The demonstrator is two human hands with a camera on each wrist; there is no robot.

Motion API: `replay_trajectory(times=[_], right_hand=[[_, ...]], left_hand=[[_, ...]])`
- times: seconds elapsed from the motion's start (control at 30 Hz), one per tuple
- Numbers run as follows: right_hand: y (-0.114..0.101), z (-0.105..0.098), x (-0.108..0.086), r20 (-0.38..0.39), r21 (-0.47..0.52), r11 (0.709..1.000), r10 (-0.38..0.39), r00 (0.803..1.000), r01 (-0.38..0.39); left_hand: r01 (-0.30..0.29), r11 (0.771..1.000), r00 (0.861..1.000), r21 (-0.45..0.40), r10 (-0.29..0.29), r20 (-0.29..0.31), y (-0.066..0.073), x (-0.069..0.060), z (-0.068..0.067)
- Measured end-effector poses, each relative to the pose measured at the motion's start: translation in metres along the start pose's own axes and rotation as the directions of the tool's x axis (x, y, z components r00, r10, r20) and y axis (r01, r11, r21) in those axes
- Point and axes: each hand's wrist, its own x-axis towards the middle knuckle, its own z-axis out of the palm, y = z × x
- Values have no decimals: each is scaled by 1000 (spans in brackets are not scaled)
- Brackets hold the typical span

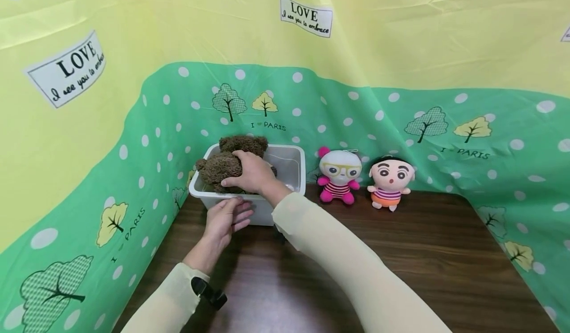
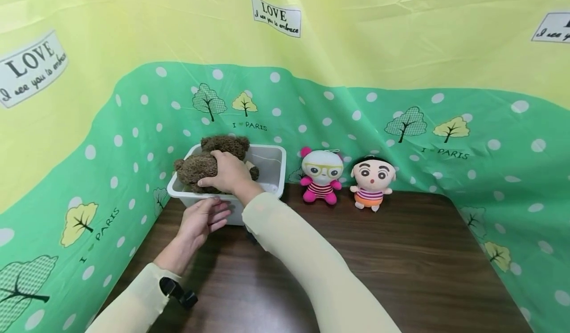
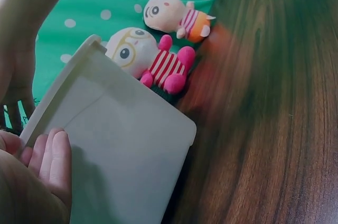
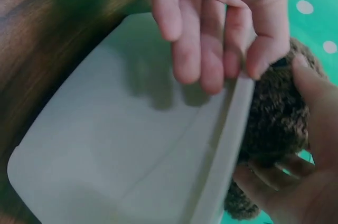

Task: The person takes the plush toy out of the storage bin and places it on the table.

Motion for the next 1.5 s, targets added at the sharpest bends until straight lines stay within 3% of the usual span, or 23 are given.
replay_trajectory(times=[0.33,0.87,0.97,1.2,1.5], right_hand=[[0,7,-5,-67,125,992,35,997,-26],[13,-22,-13,-204,337,939,6,979,65],[11,-27,-15,-253,369,924,-9,967,105],[-1,-47,-18,-392,369,913,-18,920,175],[-20,-103,-28,-500,376,887,-49,865,267]], left_hand=[[-9,1000,1000,-14,9,-9,-2,-1,3],[-26,1000,999,-10,25,-37,-3,-2,7],[-30,999,999,-17,29,-39,-3,-2,6],[-34,999,998,-19,33,-48,-2,-1,6],[-34,999,999,-25,33,-34,-2,-2,5]])
